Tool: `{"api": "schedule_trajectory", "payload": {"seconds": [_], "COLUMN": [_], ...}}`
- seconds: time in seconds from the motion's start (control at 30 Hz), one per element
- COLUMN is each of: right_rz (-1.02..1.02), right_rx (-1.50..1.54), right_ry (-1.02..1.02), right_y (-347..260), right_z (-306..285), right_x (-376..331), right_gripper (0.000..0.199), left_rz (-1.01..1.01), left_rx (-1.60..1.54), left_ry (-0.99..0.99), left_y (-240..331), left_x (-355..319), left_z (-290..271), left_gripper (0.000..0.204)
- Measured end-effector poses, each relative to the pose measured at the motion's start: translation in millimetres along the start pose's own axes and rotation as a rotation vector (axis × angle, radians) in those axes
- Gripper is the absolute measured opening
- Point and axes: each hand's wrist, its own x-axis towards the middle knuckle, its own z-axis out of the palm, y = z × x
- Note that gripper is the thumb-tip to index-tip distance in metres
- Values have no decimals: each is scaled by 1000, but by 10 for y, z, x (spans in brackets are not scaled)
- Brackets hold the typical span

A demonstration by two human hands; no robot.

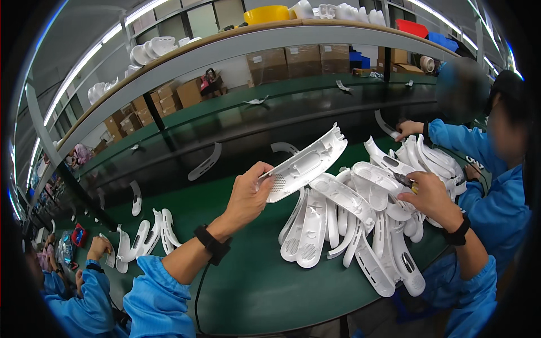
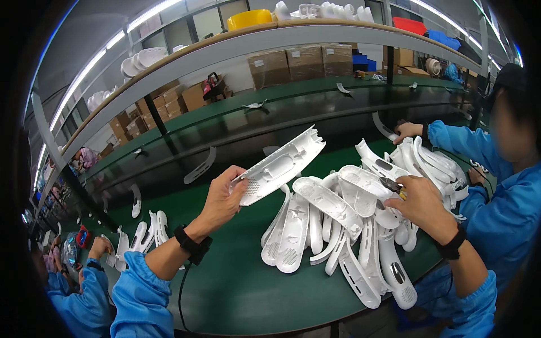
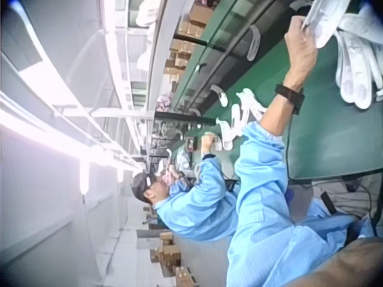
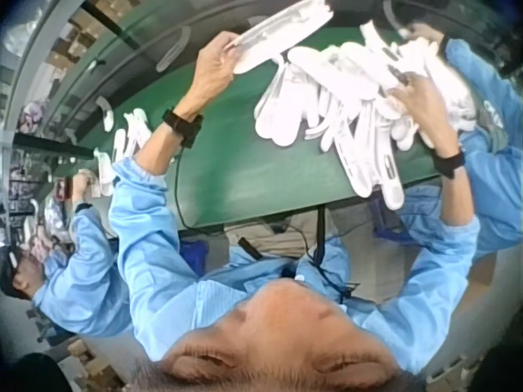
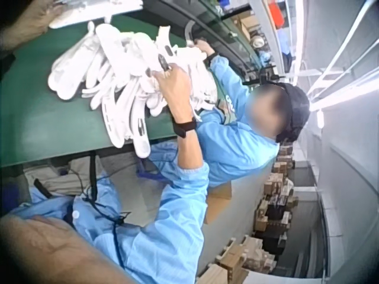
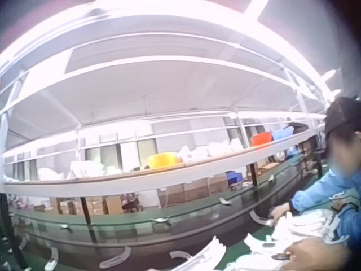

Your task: Removing debris and cleaning industrial white plastic curved components at a factory workbench.

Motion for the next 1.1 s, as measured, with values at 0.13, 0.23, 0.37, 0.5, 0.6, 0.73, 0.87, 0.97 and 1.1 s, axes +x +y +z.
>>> {"api": "schedule_trajectory", "payload": {"seconds": [0.13,0.23,0.37,0.5,0.6,0.73,0.87,0.97,1.1], "right_rz": [-45,-107,-181,-207,-241,-36,365,128,-127], "right_rx": [75,91,208,395,635,903,1203,1163,1002], "right_ry": [107,117,15,-291,-274,-185,-192,12,107], "right_y": [-174,-357,-668,-1066,-1507,-1844,-1818,-1741,-1736], "right_z": [-175,-309,-256,-332,94,425,717,1000,1331], "right_x": [-324,-649,-909,-1457,-1612,-1606,-1745,-1807,-1772], "right_gripper": [36,32,28,31,32,21,23,34,39], "left_rz": [-48,-138,-410,-431,-376,-346,-307,-121,-197], "left_rx": [178,382,453,284,241,850,1111,1246,1193], "left_ry": [146,241,319,353,377,402,279,304,221], "left_y": [-15,-367,-1230,-1521,-1931,-2192,-2772,-3168,-3298], "left_x": [-321,-525,-496,266,715,966,958,851,962], "left_z": [1,-22,-98,138,204,92,-588,-945,-859], "left_gripper": [16,19,22,24,41,55,52,60,58]}}
